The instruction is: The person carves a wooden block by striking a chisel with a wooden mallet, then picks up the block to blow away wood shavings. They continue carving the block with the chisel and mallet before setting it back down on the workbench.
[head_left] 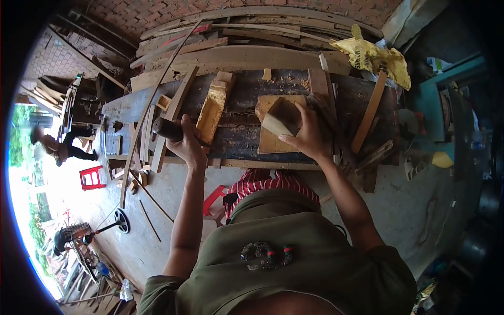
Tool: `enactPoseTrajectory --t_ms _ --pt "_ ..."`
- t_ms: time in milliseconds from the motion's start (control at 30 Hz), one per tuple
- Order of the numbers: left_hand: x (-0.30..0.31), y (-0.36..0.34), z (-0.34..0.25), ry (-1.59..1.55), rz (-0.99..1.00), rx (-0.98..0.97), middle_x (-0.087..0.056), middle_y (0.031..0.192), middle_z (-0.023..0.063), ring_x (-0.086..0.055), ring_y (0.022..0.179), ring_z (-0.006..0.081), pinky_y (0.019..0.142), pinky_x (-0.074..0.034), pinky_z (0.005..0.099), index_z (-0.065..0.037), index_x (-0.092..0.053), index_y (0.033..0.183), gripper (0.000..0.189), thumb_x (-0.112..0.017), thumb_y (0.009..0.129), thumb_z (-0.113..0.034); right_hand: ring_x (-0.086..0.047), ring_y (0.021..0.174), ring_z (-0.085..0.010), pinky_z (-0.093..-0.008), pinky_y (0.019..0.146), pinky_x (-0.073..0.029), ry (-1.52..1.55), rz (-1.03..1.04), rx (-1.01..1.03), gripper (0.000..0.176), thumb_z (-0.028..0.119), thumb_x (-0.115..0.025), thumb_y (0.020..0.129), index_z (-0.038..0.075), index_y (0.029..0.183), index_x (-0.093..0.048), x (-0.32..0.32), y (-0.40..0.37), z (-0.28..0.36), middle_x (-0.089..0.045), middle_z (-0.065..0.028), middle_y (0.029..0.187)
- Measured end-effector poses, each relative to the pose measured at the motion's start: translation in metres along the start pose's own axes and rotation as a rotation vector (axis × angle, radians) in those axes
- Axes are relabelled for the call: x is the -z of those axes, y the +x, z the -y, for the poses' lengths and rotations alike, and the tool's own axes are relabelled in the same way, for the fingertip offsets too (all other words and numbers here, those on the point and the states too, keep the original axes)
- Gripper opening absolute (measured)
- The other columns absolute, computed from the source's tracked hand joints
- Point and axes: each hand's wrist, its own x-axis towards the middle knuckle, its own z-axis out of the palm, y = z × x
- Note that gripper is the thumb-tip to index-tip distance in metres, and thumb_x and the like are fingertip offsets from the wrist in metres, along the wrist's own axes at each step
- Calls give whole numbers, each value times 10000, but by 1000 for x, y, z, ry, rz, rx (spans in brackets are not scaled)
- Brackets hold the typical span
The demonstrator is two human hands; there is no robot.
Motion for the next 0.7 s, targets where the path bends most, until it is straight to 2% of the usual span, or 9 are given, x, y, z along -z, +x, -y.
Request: enactPoseTrajectory --t_ms 67,133,167,267,300,400,433,533,700 --pt "8 8 7 -2 -2 -38 -449 525 -13 -395 414 69 399 -300 241 -106 -473 677 316 -695 901 -95 -519 1165 -287 -399 940 -462 162 -21 -61 864 411 -813 743 47 1418 -416 -3 0 11 -484 -164 1260" --pt "15 13 11 -8 -6 -28 -473 537 -11 -425 428 66 412 -322 233 -86 -507 733 257 -697 904 -109 -581 1042 -227 -367 886 -487 1201 68 -851 841 527 -770 759 36 1368 -462 16 -2 45 -545 -117 1169" --pt "18 15 12 -13 9 -17 -497 550 -9 -455 443 63 424 -343 224 -65 -541 788 205 -699 906 -124 -600 987 -182 -348 793 -517 1392 127 -863 824 581 -733 774 45 1350 -486 26 -3 53 -575 -82 1138" --pt "20 18 16 19 24 -33 -504 554 -4 -461 446 63 426 -344 224 -65 -539 781 207 -696 907 -116 -590 913 -177 -332 695 -501 1206 -51 -1041 773 510 -789 758 72 1326 -500 28 -9 40 -592 -67 1100" --pt "17 18 18 13 35 -28 -504 554 -4 -461 446 63 426 -344 224 -65 -539 781 207 -696 907 -116 -571 849 -135 -290 641 -469 844 -140 -969 837 507 -784 770 86 1403 -433 19 -11 27 -590 -60 1068" --pt "13 17 18 26 26 -7 -506 551 -4 -465 445 61 423 -341 225 -65 -540 783 201 -693 907 -106 -553 838 -96 -276 653 -464 584 -249 -808 955 474 -819 750 105 1482 -329 18 -13 36 -561 -45 1036" --pt "9 15 13 48 23 -1 -495 549 -9 -455 444 65 425 -343 229 -72 -539 758 224 -702 903 -119 -537 1021 -225 -311 716 -489 617 -295 -736 975 372 -834 763 37 1498 -289 11 -15 36 -439 -159 1304" --pt "-3 19 18 51 66 -11 -497 549 -9 -453 438 65 423 -343 230 -71 -540 759 226 -711 899 -118 -449 1123 -284 -352 830 -465 73 -356 -359 994 347 -855 747 49 1505 -286 1 -20 43 -400 -200 1279" --pt "-15 14 9 -16 186 -6 -523 560 -1 -469 438 60 411 -337 222 -63 -555 785 204 -721 892 -111 -396 1164 -414 -488 999 -373 -280 -218 -150 1185 298 -916 623 61 1544 -211 -25 -28 23 -374 -268 1229"
